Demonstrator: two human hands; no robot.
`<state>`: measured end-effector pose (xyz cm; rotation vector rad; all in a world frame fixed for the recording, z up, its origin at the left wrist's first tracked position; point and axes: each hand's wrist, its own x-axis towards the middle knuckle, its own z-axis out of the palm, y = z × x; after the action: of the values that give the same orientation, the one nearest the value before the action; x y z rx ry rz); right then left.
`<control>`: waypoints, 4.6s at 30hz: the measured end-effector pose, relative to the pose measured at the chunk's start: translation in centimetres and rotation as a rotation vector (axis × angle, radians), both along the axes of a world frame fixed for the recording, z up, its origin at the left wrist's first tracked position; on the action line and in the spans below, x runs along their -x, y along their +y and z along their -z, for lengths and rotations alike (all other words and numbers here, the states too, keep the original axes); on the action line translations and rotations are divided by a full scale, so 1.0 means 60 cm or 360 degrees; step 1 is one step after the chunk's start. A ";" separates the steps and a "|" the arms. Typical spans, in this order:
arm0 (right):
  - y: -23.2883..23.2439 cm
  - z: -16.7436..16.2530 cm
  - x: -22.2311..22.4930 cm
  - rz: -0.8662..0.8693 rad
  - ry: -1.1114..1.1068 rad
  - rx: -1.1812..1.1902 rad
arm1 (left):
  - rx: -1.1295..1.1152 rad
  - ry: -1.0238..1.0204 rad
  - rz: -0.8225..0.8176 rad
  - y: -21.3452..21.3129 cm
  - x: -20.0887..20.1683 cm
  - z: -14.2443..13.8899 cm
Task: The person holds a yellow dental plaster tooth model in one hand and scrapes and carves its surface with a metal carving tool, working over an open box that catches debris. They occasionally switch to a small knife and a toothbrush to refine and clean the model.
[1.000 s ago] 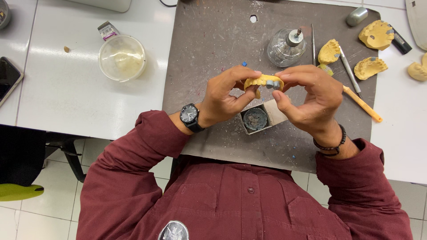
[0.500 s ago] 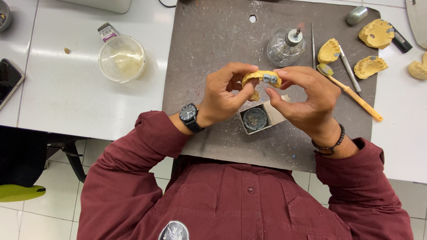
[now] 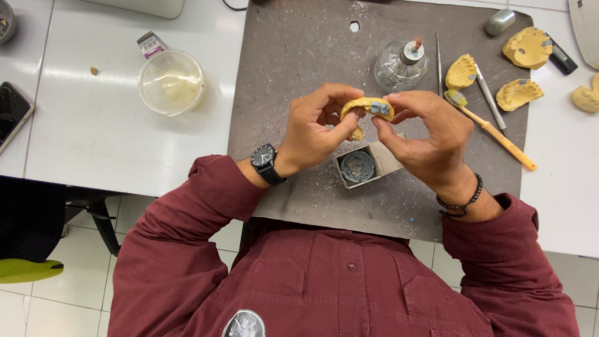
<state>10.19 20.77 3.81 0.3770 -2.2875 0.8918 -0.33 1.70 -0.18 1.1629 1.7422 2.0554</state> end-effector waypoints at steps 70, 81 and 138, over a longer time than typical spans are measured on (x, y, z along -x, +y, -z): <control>0.000 0.001 -0.009 -0.0138 0.0195 -0.0008 | -0.0118 0.1148 -0.0323 -0.009 0.023 -0.012; 0.023 -0.027 -0.002 0.0074 0.0041 -0.0261 | 0.0077 -0.0104 -0.0064 0.003 0.004 -0.003; 0.007 -0.049 -0.021 -0.0038 -0.0485 0.0206 | 0.0127 0.0208 -0.0387 0.009 0.006 0.005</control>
<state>11.47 21.20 6.73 0.2240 -2.4855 1.1707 -0.70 2.22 -0.46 1.1342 2.1010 2.0574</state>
